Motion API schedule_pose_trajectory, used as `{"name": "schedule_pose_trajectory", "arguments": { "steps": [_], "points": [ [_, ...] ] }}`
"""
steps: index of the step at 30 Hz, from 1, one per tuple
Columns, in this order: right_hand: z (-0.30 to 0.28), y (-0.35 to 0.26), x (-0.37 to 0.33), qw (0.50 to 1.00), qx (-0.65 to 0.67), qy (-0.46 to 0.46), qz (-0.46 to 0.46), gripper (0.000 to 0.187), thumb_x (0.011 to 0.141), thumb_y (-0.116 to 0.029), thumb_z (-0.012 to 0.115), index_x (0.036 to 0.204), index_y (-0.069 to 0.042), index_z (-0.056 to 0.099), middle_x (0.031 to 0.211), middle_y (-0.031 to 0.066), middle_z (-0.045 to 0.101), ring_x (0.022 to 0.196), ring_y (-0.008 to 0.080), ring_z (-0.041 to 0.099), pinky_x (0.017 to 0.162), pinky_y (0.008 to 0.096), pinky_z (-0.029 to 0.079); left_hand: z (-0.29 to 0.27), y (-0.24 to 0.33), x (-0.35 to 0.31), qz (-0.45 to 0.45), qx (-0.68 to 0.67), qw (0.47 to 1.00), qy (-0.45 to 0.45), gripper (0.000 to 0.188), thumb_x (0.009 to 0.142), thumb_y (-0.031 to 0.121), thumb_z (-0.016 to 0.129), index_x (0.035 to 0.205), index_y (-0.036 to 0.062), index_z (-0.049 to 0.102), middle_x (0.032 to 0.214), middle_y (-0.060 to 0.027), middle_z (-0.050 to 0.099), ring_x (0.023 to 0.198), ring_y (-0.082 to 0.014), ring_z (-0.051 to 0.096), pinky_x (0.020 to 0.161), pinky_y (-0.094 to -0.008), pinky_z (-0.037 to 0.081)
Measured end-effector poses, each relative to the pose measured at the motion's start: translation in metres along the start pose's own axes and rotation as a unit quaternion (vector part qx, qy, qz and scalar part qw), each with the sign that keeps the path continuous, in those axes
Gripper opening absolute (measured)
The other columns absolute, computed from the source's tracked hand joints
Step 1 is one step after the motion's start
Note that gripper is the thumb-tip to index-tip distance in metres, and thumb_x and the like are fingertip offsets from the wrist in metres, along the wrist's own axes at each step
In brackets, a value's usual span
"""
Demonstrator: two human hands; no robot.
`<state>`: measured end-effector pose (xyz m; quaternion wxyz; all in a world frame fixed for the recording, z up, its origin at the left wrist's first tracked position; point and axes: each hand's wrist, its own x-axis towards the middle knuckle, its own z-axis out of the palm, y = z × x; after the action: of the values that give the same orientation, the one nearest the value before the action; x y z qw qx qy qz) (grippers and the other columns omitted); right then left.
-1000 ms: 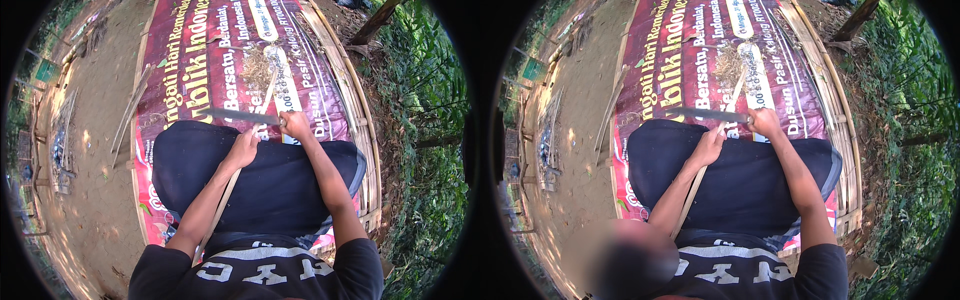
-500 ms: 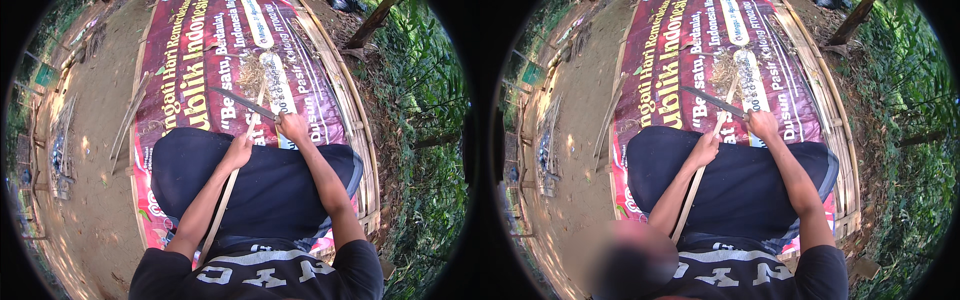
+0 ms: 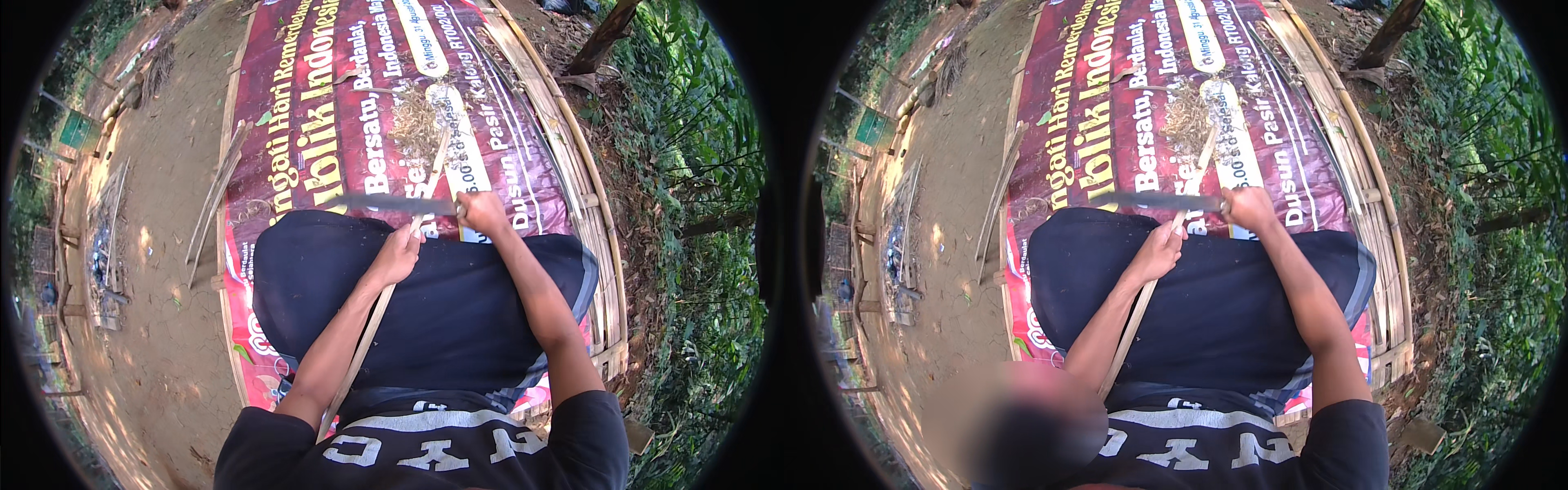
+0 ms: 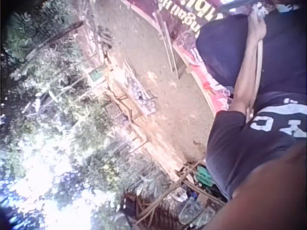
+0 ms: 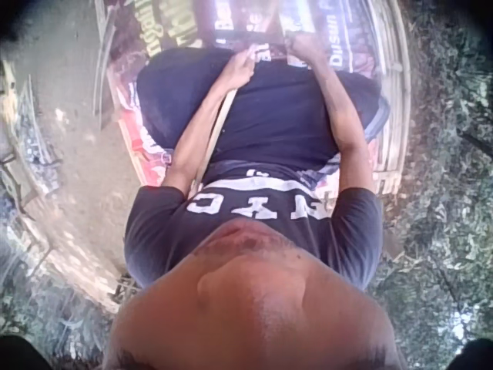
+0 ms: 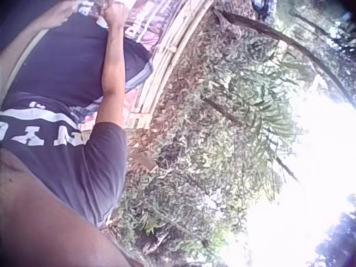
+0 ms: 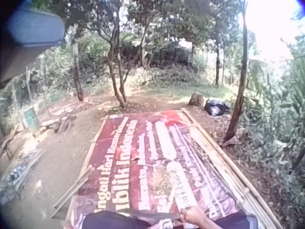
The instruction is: The person sits cross-legged on a tarp and uses a machete to split a long bamboo stick into thinner strips. They hold the bamboo with their left hand and repeatedly strike it with the machete in their right hand, separating the material into smaller pieces.
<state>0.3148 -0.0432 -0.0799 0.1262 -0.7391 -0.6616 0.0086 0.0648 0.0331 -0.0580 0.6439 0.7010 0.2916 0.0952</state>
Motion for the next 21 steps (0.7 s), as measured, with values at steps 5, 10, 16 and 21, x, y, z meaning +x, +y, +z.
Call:
{"name": "schedule_pose_trajectory", "arguments": {
  "steps": [5,10,16,21],
  "points": [
    [-0.025,-0.022,0.015,0.993,0.003,-0.030,0.115,0.025,0.086,-0.030,0.065,0.086,-0.005,0.067,0.066,0.0198,0.067,0.065,0.0397,0.068,0.060,0.0510,0.055,-0.001,0.020,0.007,-0.129,-0.136,0.982,-0.008,0.024,0.110,0.026,0.037,0.104,0.0060,0.049,0.067,0.0069,0.033,0.050,-0.0024,0.031,0.042,-0.0221,0.028],
    [-0.007,0.005,0.001,0.999,0.026,-0.019,0.008,0.020,0.083,-0.025,0.066,0.087,-0.005,0.067,0.069,0.0209,0.068,0.065,0.0392,0.069,0.061,0.0503,0.055,0.002,0.006,-0.002,-0.027,-0.047,0.999,0.001,0.026,0.110,0.028,0.037,0.105,0.0063,0.050,0.067,0.0065,0.033,0.049,-0.0025,0.031,0.040,-0.0227,0.026],
    [-0.018,-0.024,0.007,0.995,0.016,-0.030,0.090,0.022,0.083,-0.027,0.068,0.087,-0.006,0.067,0.068,0.0179,0.068,0.064,0.0383,0.069,0.060,0.0493,0.056,-0.001,0.019,0.008,-0.139,-0.141,0.980,0.010,0.025,0.111,0.026,0.036,0.110,0.0048,0.049,0.070,0.0059,0.035,0.048,-0.0022,0.030,0.038,-0.0229,0.023],
    [-0.030,-0.039,-0.007,0.999,0.008,-0.007,-0.036,0.020,0.079,-0.026,0.069,0.082,-0.008,0.060,0.065,0.0119,0.066,0.059,0.0335,0.068,0.055,0.0459,0.054,0.000,0.042,-0.006,-0.141,-0.172,0.974,-0.034,0.028,0.111,0.027,0.033,0.110,0.0036,0.048,0.068,0.0062,0.034,0.046,-0.0024,0.025,0.038,-0.0232,0.023]
  ]
}}
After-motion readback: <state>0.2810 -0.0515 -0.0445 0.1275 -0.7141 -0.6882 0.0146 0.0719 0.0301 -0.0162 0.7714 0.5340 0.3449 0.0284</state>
